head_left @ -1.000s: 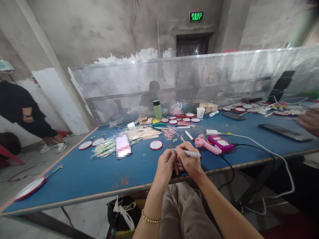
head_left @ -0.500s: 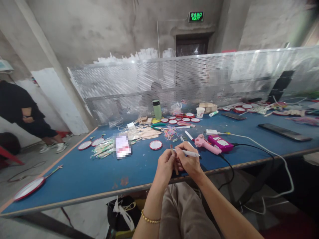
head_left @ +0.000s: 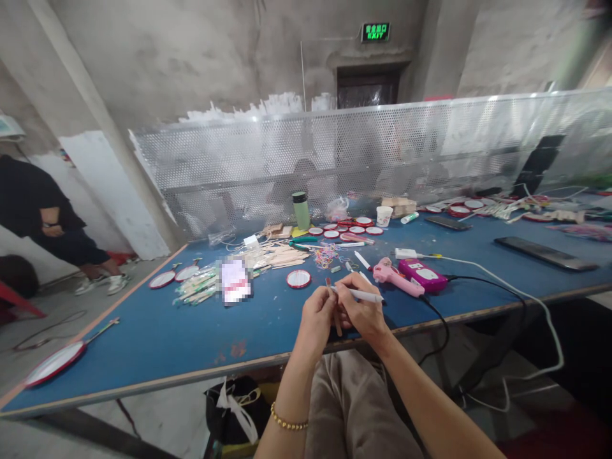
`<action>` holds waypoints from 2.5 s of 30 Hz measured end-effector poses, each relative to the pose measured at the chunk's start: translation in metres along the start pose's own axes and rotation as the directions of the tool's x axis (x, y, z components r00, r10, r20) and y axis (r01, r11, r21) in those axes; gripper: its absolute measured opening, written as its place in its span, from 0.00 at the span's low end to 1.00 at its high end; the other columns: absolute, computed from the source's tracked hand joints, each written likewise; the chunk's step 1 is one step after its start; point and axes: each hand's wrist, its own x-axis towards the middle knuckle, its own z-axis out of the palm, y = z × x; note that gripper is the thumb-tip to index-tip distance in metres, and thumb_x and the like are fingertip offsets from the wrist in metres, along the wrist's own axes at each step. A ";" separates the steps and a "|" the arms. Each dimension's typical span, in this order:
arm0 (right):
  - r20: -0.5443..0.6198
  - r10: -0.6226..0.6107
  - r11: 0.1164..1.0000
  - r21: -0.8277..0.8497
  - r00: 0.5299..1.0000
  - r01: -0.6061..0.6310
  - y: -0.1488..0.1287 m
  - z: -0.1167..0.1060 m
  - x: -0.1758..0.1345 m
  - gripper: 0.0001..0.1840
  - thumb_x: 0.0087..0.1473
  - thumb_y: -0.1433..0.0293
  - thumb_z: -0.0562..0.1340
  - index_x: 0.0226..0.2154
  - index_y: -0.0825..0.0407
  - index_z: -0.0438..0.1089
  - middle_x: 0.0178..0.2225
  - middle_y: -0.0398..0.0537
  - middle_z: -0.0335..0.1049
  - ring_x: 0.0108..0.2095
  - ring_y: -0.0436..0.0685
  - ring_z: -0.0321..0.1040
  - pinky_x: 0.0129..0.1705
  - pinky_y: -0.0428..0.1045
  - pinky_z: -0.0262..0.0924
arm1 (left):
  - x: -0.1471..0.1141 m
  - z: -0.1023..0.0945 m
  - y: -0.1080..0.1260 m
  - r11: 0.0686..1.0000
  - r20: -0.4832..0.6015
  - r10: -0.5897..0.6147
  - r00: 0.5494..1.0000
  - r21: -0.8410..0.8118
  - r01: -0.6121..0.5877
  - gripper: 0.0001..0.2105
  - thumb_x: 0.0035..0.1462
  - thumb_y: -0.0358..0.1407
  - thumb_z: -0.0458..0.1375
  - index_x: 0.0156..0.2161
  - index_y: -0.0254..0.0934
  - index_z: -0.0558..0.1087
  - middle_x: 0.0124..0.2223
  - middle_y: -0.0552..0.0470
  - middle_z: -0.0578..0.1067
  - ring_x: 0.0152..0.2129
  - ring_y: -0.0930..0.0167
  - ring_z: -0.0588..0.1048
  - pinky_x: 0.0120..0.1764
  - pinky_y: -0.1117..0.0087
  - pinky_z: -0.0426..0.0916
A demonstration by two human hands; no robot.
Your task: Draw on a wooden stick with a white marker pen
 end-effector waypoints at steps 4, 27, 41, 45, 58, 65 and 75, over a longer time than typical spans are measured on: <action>-0.002 0.002 1.000 -0.002 1.000 -0.002 0.000 0.000 0.000 0.11 0.55 0.68 0.56 0.22 0.49 0.64 0.17 0.38 0.62 0.18 0.49 0.60 0.22 0.45 0.56 | 0.000 0.000 0.000 1.000 0.008 0.008 1.000 -0.006 -0.008 0.20 0.45 0.51 0.63 0.29 0.37 0.64 0.22 0.60 0.69 0.14 0.77 0.69 0.20 0.72 0.70; -0.043 -0.008 1.000 -0.002 0.999 0.008 0.001 0.000 0.000 0.10 0.55 0.68 0.56 0.23 0.49 0.64 0.16 0.38 0.62 0.17 0.50 0.60 0.21 0.46 0.55 | -0.001 0.000 0.000 1.000 0.007 -0.007 1.000 -0.008 0.007 0.19 0.45 0.49 0.62 0.30 0.37 0.64 0.23 0.58 0.70 0.17 0.75 0.71 0.20 0.74 0.68; -0.044 -0.033 0.999 -0.006 0.998 0.033 0.002 0.000 0.000 0.10 0.55 0.69 0.56 0.23 0.50 0.64 0.17 0.37 0.62 0.18 0.49 0.59 0.21 0.45 0.54 | 0.000 -0.001 -0.001 1.000 0.018 0.004 1.000 0.000 -0.004 0.19 0.46 0.50 0.62 0.31 0.36 0.65 0.23 0.58 0.70 0.15 0.75 0.71 0.20 0.73 0.68; -0.038 -0.027 1.000 -0.003 0.999 0.027 0.002 0.000 0.000 0.10 0.55 0.69 0.56 0.23 0.50 0.64 0.17 0.37 0.61 0.17 0.49 0.59 0.21 0.45 0.54 | 0.000 -0.002 -0.002 1.000 0.008 -0.009 1.000 -0.002 0.009 0.19 0.45 0.50 0.62 0.32 0.36 0.65 0.24 0.57 0.71 0.17 0.73 0.73 0.21 0.73 0.69; -0.048 -0.025 1.000 -0.009 0.999 0.024 0.003 0.001 -0.001 0.11 0.55 0.68 0.56 0.23 0.50 0.64 0.16 0.38 0.62 0.17 0.49 0.60 0.21 0.45 0.55 | 0.001 0.000 -0.001 1.000 0.005 -0.003 1.000 0.007 0.003 0.19 0.45 0.50 0.62 0.31 0.36 0.65 0.23 0.57 0.71 0.17 0.74 0.72 0.21 0.73 0.69; -0.026 -0.010 1.000 0.003 1.000 0.010 0.002 0.001 -0.001 0.11 0.55 0.68 0.56 0.23 0.50 0.64 0.17 0.38 0.62 0.18 0.49 0.59 0.21 0.45 0.55 | 0.000 0.000 0.000 1.000 0.000 -0.001 1.000 -0.013 0.001 0.21 0.43 0.51 0.63 0.30 0.36 0.64 0.23 0.59 0.70 0.16 0.75 0.71 0.20 0.73 0.70; -0.020 -0.018 0.999 0.029 1.000 0.019 0.003 0.001 -0.001 0.10 0.55 0.69 0.56 0.23 0.50 0.65 0.17 0.37 0.62 0.18 0.48 0.59 0.22 0.45 0.55 | 0.001 -0.001 -0.003 1.000 0.008 0.022 1.000 -0.010 -0.022 0.19 0.45 0.50 0.62 0.29 0.36 0.64 0.21 0.59 0.69 0.15 0.76 0.70 0.19 0.74 0.69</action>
